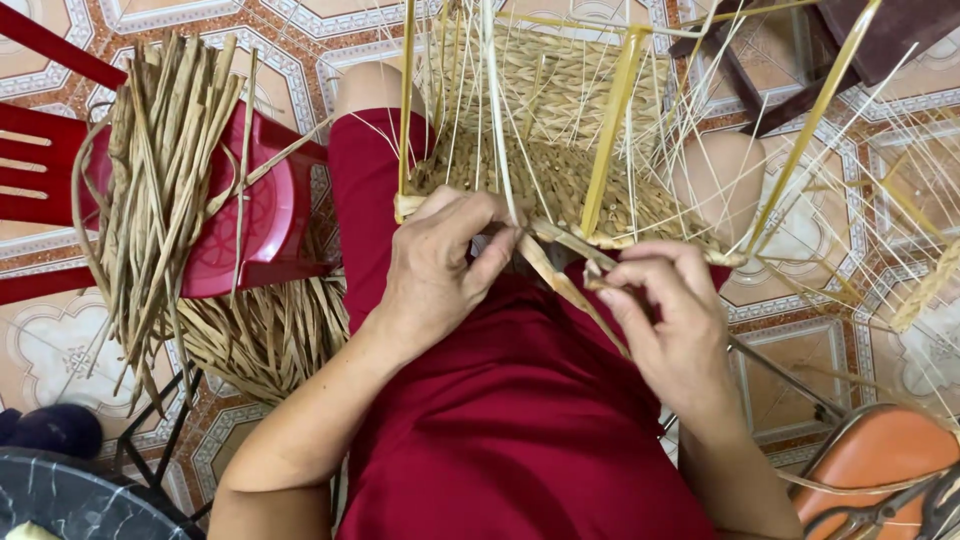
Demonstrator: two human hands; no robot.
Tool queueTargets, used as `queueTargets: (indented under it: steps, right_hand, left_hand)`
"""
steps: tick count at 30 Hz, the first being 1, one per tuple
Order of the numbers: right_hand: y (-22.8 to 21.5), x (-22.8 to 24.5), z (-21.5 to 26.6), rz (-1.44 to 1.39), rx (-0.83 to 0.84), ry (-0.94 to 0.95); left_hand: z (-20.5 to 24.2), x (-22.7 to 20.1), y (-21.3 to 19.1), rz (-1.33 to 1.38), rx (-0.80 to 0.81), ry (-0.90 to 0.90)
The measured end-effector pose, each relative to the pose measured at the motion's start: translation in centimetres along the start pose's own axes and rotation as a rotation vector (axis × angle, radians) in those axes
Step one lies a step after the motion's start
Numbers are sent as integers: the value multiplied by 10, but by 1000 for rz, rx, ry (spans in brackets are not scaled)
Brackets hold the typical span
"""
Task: Weaving a rectangular basket using strips of natural fiber, including trimming ends with scissors.
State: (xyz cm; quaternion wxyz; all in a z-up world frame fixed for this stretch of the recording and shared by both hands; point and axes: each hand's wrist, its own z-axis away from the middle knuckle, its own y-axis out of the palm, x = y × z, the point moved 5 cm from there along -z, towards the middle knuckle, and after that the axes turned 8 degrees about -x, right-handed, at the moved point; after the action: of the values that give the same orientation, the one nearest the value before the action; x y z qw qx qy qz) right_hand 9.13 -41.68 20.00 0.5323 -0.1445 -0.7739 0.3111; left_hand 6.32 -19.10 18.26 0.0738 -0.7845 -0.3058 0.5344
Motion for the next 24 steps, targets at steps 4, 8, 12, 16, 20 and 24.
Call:
queueTargets:
  steps: [4,8,12,16,20,24]
  right_hand:
    - [4,-38,0,-50,22,59]
    - [-9,-2,-19,-9,-20,39]
    - [-9,24,-24,-28,-125,-103]
    - [21,35,-40,-26,35,-125]
    - [31,33,-51,105,12,-234]
    - [41,22,-57,90,128,-219]
  left_hand:
    - [2,-1,0,19,39,8]
    - [0,-1,-5,36,49,72]
    - [-1,-1,-8,52,69,126]
    - [4,4,-10,73,104,156]
    - [5,8,-10,74,131,146]
    - [6,11,-10,165,132,116]
